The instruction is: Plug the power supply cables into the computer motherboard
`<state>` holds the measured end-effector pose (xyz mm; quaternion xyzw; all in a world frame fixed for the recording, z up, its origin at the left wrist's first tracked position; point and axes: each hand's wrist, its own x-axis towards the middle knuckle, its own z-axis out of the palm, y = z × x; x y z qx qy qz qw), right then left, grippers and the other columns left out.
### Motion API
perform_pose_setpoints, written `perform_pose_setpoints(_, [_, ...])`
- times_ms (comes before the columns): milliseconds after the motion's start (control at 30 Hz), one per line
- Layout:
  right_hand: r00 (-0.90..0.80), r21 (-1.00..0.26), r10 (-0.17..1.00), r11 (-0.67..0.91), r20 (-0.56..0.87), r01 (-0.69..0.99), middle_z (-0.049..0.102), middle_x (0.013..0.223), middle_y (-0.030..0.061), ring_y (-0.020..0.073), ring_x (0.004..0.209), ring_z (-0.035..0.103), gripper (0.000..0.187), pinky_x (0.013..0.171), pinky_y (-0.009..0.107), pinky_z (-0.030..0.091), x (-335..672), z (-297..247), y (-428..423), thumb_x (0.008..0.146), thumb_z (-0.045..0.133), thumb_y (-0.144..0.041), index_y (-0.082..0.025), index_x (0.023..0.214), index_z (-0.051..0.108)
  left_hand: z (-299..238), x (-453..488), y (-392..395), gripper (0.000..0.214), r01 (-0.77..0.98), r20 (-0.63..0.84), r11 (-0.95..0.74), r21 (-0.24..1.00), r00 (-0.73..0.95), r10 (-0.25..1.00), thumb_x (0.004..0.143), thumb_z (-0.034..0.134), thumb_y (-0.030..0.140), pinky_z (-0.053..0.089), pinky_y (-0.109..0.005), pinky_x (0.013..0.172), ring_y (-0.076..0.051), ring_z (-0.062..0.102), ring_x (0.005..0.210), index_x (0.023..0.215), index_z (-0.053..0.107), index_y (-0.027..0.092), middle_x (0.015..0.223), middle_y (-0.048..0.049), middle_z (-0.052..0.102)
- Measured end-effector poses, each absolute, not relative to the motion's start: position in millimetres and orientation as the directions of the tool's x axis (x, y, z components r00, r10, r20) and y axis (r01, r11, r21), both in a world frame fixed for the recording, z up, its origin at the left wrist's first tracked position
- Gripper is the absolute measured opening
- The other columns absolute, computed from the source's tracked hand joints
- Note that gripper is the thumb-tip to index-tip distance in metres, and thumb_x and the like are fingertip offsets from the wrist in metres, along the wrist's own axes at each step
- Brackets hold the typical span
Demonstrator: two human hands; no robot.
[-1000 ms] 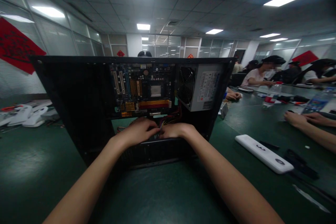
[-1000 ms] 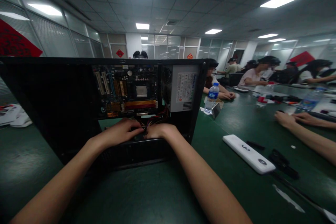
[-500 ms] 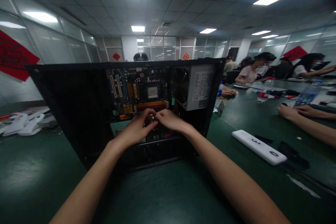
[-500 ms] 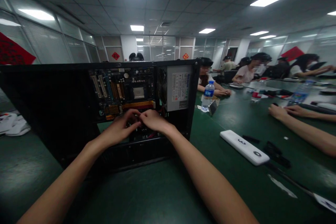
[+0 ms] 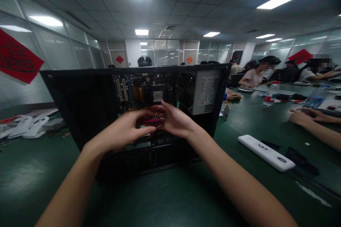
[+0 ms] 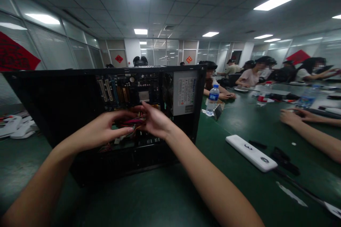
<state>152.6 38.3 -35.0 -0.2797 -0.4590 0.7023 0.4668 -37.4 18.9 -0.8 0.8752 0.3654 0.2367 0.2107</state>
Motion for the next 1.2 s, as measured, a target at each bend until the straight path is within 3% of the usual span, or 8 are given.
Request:
perform_pose_setpoints(267, [-0.407,-0.918,0.841,0.395,0.357,0.01,0.069,0.106,0.0083,0.0145,0.084,0.067,0.043,0.071,0.026,0.053,168,-4,-9,0.1,0.049,-0.043,-0.018,0.135,0.049,32,-50,-13,0.037,0.614,0.576,-0.691,0.381,0.428,0.697,0.081,0.065,0.055,0.056,-0.029,0.068,-0.022,0.07,0.078,0.093,0.077,0.022,0.085,-0.0036,0.077])
perform_pose_setpoints(433, [-0.358,-0.7,0.76,0.644,0.542,0.308,0.07,0.095,0.0036,0.0135,0.081,0.065,0.026,0.072,0.025,0.05,183,12,-26,0.099,0.049,-0.035,-0.017,0.108,0.065,32,-49,-21,0.034,0.671,0.731,-0.659,0.341,0.252,0.634,0.08,0.068,0.054,0.057,-0.027,0.066,-0.021,0.07,0.075,0.092,0.078,0.024,0.084,-0.0027,0.077])
perform_pose_setpoints(567, [-0.467,-0.498,0.743,0.669,0.48,0.552,0.071,0.085,0.0052,0.0153,0.078,0.064,0.039,0.073,0.027,0.046,172,0,-17,0.103,0.039,-0.034,-0.015,0.084,0.068,30,-42,-19,0.03,0.67,0.782,-0.646,0.365,0.155,0.603,0.081,0.068,0.05,0.057,-0.026,0.065,-0.019,0.069,0.074,0.093,0.078,0.024,0.083,-0.0016,0.077])
perform_pose_setpoints(767, [-0.434,-0.113,0.893,0.446,0.116,0.888,0.07,0.109,0.0226,0.0322,0.094,0.067,0.037,0.073,0.036,0.045,154,-52,32,0.097,0.049,-0.037,-0.009,0.112,0.068,30,-33,-23,0.029,0.66,0.785,-0.674,0.331,0.203,0.585,0.082,0.069,0.05,0.055,-0.024,0.061,-0.018,0.069,0.07,0.092,0.078,0.024,0.081,-0.0004,0.077])
perform_pose_setpoints(867, [-0.475,-0.221,0.867,0.498,0.15,0.838,0.073,0.091,0.0151,0.026,0.079,0.067,0.041,0.063,0.031,0.04,157,-54,42,0.096,0.05,-0.047,-0.012,0.096,0.072,30,-31,-26,0.029,0.66,0.772,-0.685,0.31,0.246,0.586,0.081,0.069,0.051,0.054,-0.024,0.06,-0.017,0.068,0.067,0.091,0.078,0.025,0.081,0.0004,0.077])
perform_pose_setpoints(1033, [-0.467,-0.571,0.736,0.676,0.49,0.466,0.067,0.077,0.0025,0.0143,0.07,0.057,0.049,0.061,0.024,0.037,166,-34,37,0.097,0.046,-0.056,-0.013,0.089,0.07,30,-29,-24,0.032,0.683,0.768,-0.66,0.314,0.226,0.6,0.082,0.067,0.052,0.055,-0.024,0.06,-0.018,0.069,0.071,0.092,0.078,0.024,0.083,-0.0011,0.077])
perform_pose_setpoints(1133, [-0.512,-0.52,0.678,0.734,0.527,0.437,0.067,0.079,0.0025,0.0141,0.071,0.056,0.047,0.063,0.024,0.037,169,-31,35,0.1,0.044,-0.05,-0.013,0.088,0.07,29,-28,-23,0.033,0.685,0.763,-0.661,0.306,0.239,0.601,0.082,0.066,0.052,0.054,-0.024,0.059,-0.019,0.07,0.071,0.092,0.078,0.023,0.084,-0.0017,0.077])
perform_pose_setpoints(1200, [-0.638,-0.419,0.643,0.764,0.424,0.491,0.066,0.075,0.0025,0.0135,0.067,0.054,0.04,0.062,0.025,0.035,170,-35,34,0.099,0.05,-0.044,-0.013,0.084,0.07,29,-26,-22,0.034,0.69,0.756,-0.663,0.289,0.26,0.6,0.081,0.067,0.053,0.054,-0.024,0.059,-0.018,0.07,0.069,0.091,0.079,0.023,0.083,-0.0018,0.077])
